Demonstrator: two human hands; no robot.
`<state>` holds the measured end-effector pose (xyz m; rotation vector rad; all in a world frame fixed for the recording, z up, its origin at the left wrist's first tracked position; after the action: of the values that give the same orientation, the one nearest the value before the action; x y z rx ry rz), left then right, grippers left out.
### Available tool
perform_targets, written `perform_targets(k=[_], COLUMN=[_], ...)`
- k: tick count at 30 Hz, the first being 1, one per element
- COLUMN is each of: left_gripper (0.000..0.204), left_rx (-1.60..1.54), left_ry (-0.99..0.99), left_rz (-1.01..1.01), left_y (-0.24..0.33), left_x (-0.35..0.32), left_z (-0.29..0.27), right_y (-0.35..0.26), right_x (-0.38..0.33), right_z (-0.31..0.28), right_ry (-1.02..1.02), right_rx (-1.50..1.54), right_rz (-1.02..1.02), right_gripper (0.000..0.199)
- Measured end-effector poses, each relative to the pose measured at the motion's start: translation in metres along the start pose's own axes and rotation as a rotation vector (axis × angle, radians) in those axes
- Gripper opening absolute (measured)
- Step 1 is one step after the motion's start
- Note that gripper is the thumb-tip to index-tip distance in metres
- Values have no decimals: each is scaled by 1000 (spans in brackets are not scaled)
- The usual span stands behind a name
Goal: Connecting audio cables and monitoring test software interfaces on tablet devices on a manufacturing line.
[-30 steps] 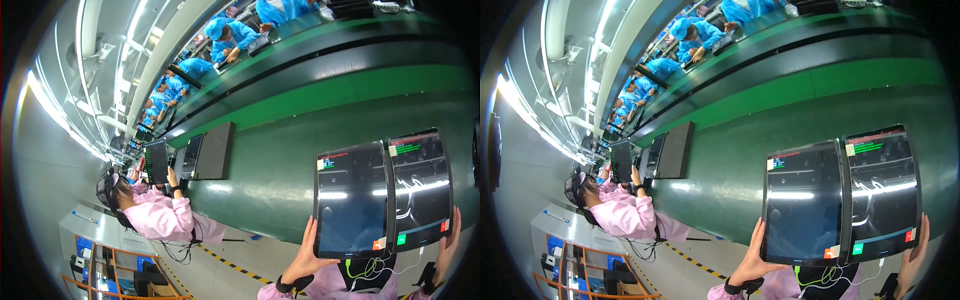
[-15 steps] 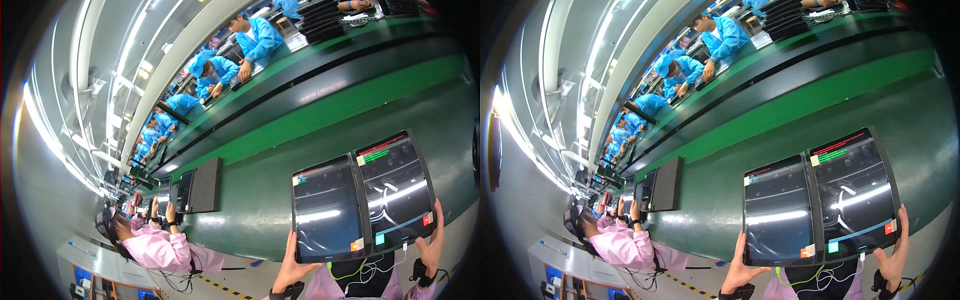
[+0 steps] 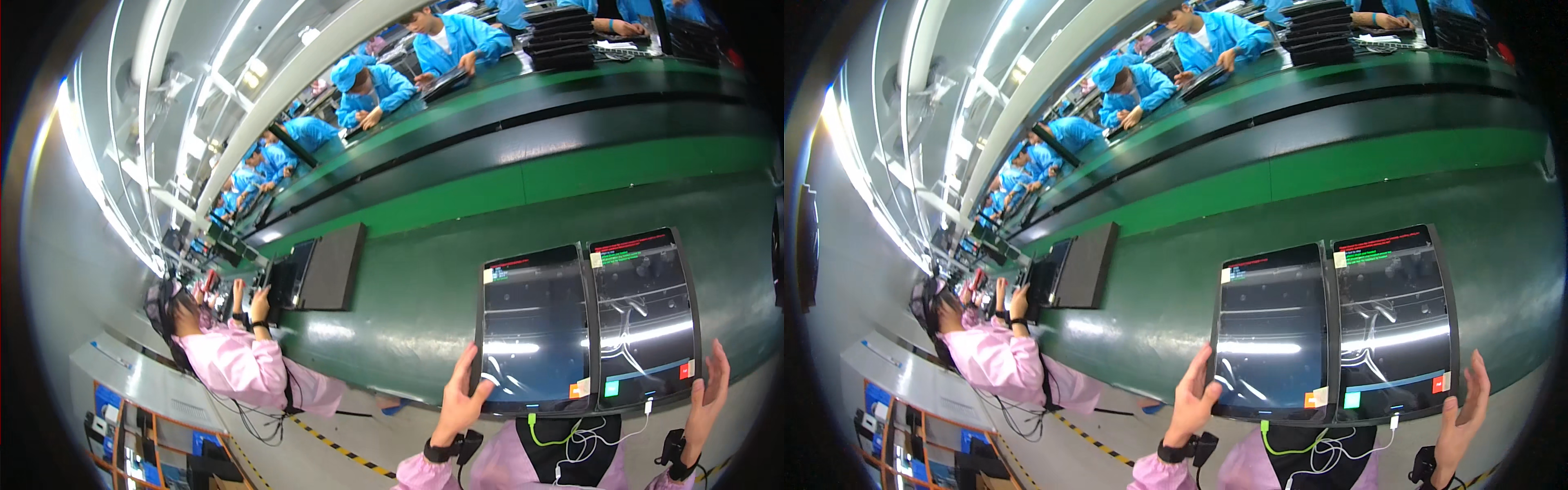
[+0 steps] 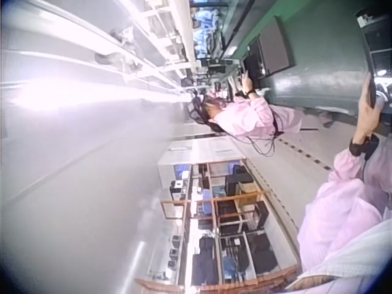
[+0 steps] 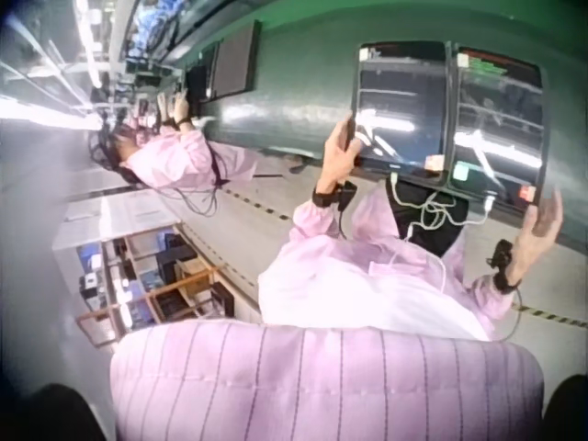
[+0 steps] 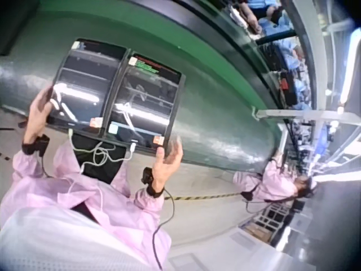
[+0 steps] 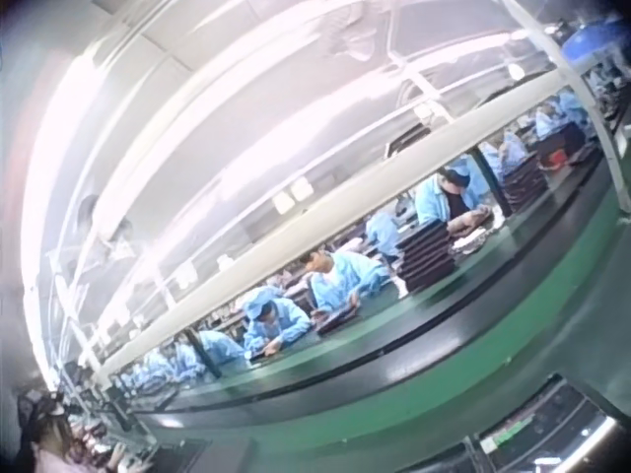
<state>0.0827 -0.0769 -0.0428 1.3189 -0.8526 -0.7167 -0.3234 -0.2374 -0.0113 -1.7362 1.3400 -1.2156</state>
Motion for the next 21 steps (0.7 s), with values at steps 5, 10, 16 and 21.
perform_targets(k=[5, 10, 16, 21], left_gripper=[45, 37, 36, 37], left_rx=[294, 257, 162, 155], left_ry=[-13, 78, 209, 216], left_rz=[123, 55, -2, 6], left_y=[10, 10, 11, 8], left_x=[15, 10, 19, 16], left_z=[6, -6, -7, -6], right_y=[-35, -91, -109, -122], right_x=[-4, -2, -21, -33], right_z=[-2, 52, 84, 102], right_ry=[-10, -248, -456, -494], right_rx=[-77, -221, -303, -357], right_rz=[-155, -462, -620, -772], right_gripper=[33, 35, 36, 31])
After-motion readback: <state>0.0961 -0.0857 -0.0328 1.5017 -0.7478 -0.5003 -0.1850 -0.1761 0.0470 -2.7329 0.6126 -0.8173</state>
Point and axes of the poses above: each hand's wrist, its own x-axis towards the middle knuckle, its own z-axis out of the palm, y = z × x, the point moved 9 cm from there along x, towards the middle knuckle, and after that the axes turned 6 degrees about -x, right-handed, at the moved point
